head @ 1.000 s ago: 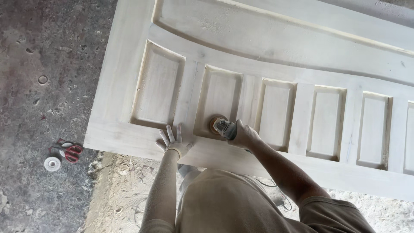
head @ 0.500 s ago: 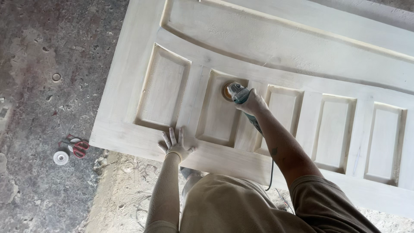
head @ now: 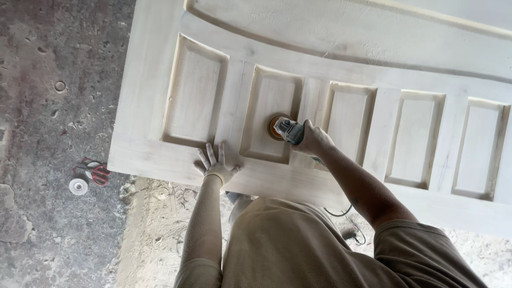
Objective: The person uses an orbital sander to smooth the surface of a large wooden door laid flat on the floor. They systematically sand the recessed panels and raised frames, moving the tool across the entire door surface.
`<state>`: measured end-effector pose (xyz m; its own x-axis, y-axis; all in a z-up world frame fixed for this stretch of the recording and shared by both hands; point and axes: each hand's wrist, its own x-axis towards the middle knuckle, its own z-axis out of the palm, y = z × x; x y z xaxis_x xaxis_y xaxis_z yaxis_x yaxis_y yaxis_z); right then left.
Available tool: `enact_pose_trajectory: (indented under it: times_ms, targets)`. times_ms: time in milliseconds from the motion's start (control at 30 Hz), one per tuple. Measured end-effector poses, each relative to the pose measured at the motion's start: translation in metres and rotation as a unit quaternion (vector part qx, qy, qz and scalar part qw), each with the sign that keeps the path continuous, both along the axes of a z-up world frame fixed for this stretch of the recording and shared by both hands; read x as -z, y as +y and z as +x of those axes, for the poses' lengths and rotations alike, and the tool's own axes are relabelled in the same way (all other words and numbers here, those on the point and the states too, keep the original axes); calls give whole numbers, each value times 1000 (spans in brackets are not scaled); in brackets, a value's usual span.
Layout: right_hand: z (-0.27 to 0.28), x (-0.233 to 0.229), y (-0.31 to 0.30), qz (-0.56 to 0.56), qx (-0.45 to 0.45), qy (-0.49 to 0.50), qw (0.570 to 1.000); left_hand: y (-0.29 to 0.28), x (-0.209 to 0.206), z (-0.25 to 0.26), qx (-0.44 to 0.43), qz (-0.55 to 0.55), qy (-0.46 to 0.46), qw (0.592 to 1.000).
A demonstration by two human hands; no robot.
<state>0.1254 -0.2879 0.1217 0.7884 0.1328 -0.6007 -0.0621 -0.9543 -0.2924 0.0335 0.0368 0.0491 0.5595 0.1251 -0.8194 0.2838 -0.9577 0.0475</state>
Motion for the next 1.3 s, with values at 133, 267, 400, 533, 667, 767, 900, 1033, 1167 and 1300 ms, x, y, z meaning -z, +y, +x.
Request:
enact_pose_trajectory:
  times_ms: [133, 267, 400, 533, 667, 767, 900, 1033, 1167, 1300]
  targets:
    - [-27, -1, 1, 8, -15, 0, 1000, 1, 2, 4, 3, -2, -11, 1000]
    - [-48, -4, 12, 20, -23, 1, 1000, 2, 4, 0, 5, -2, -7, 1000]
    - [-45, -2, 30, 8, -17, 7, 1000, 4, 7, -1, 7, -7, -17, 1000]
    - [-32, 1, 47, 5, -36, 16, 999, 2, 6, 1, 16, -1, -11, 1000]
    - [-14, 3, 60, 13, -45, -16, 999, 2, 3, -2, 1, -7, -22, 1000]
    - [13, 1, 66, 4, -36, -13, 999, 3, -2, 4, -1, -17, -12, 1000]
    - [50, 1, 67, 4, 30, -16, 999, 3, -8, 1, -15, -29, -13, 999]
    - [88, 3, 62, 0, 32, -61, 998, 4, -15, 4, -19, -34, -10, 999]
    - [113, 10, 58, 8, 45, -83, 995, 3, -20, 4, -10, -36, -7, 999]
    - [110, 11, 42, 6, 86, -80, 993, 3, -20, 6, -9, -37, -6, 999]
